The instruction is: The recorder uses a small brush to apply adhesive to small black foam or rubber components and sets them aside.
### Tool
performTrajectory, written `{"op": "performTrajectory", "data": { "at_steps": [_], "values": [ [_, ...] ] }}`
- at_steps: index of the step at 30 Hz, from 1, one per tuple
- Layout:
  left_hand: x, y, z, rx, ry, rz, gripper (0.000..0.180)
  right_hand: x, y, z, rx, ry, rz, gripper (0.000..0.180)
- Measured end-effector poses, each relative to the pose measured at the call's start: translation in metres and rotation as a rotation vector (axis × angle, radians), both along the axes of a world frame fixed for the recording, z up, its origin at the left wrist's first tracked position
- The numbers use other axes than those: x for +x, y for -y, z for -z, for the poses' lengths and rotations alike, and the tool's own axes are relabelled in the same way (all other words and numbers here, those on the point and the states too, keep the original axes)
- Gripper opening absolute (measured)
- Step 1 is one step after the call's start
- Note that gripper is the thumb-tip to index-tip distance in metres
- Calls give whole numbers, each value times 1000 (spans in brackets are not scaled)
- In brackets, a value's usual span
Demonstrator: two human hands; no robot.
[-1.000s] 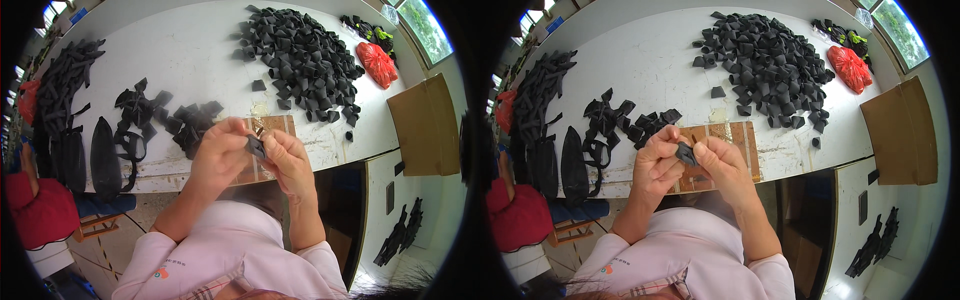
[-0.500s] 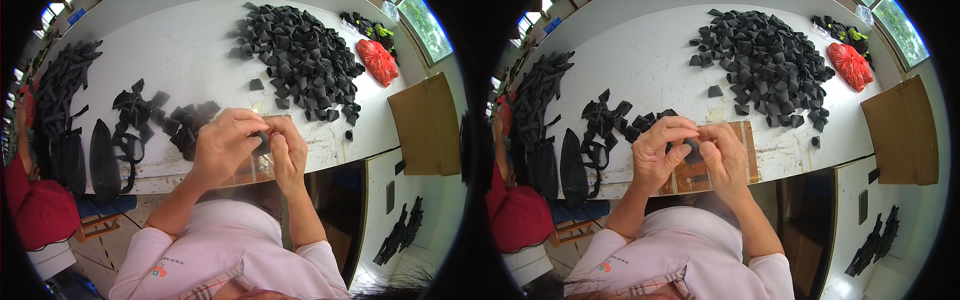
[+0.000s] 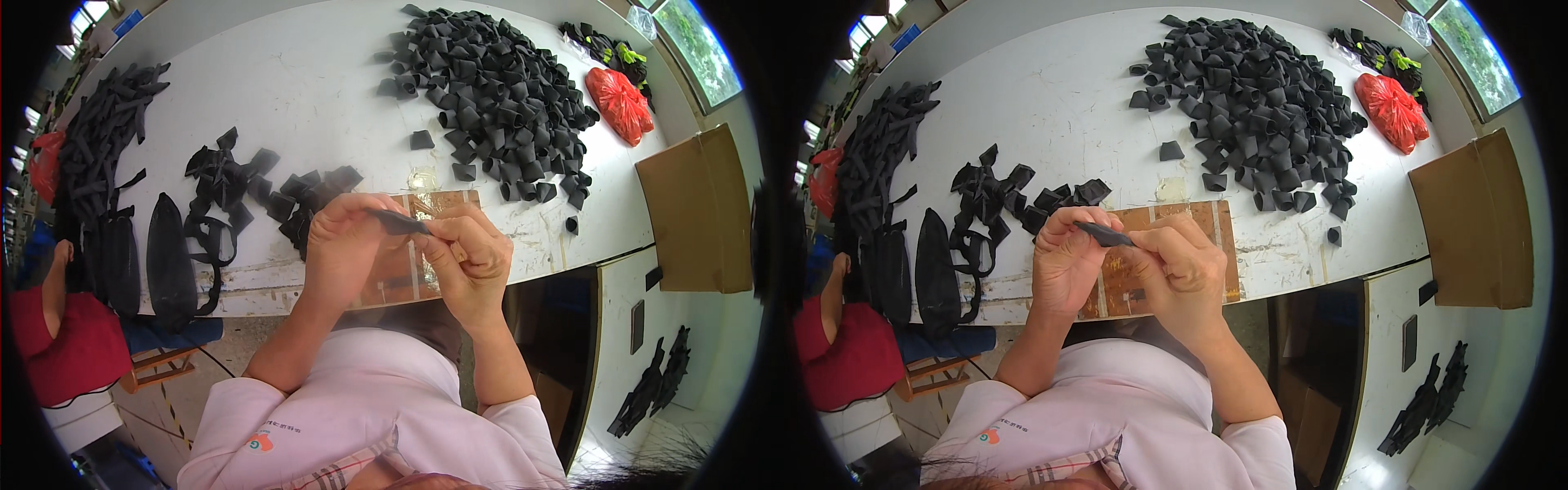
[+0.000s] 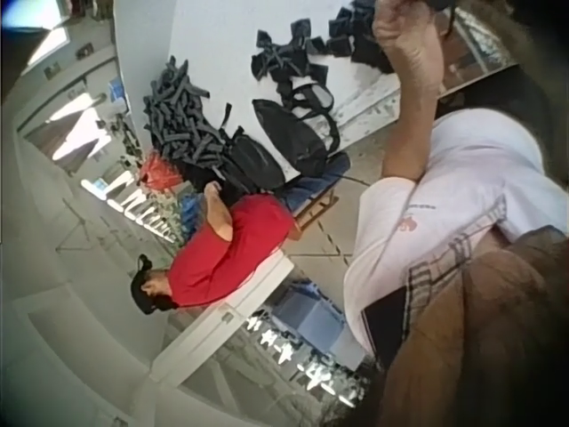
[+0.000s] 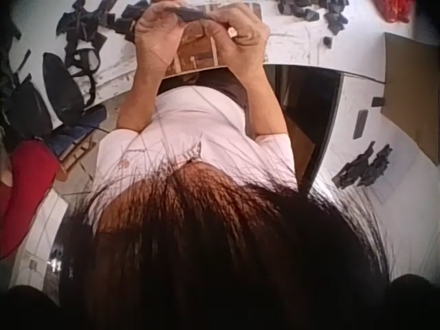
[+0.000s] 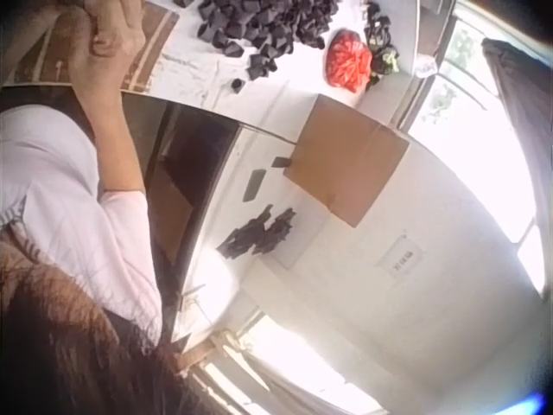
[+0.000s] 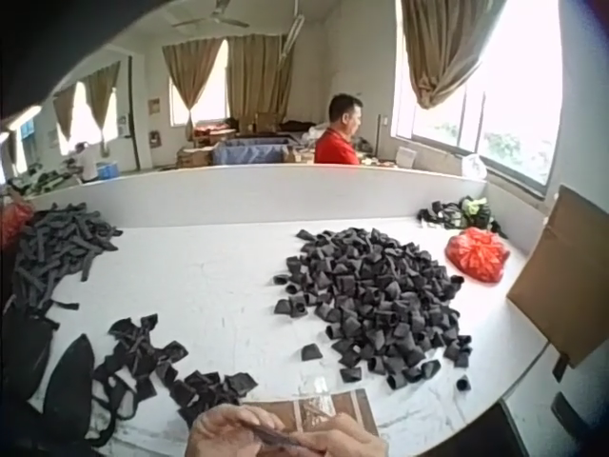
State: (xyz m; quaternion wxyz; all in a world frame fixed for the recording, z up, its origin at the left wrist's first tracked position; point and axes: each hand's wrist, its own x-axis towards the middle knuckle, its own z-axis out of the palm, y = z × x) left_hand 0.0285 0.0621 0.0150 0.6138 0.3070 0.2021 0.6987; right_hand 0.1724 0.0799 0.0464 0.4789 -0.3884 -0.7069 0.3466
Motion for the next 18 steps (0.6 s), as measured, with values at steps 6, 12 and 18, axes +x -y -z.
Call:
{"op": "performTrajectory", "data": {
  "at_steps": [6, 12, 18],
  "values": [
    [-5, -5, -15, -11, -274, 25, 14, -2, -1, 15, 275, 63, 97, 12],
    [-13, -13, -29, 149, -724, -41, 13, -1, 2, -14, -11, 81, -3, 12],
    [-8, -8, -20, 227, -800, -199, 11, -1, -5, 1, 109, 140, -30, 10]
  ]
}}
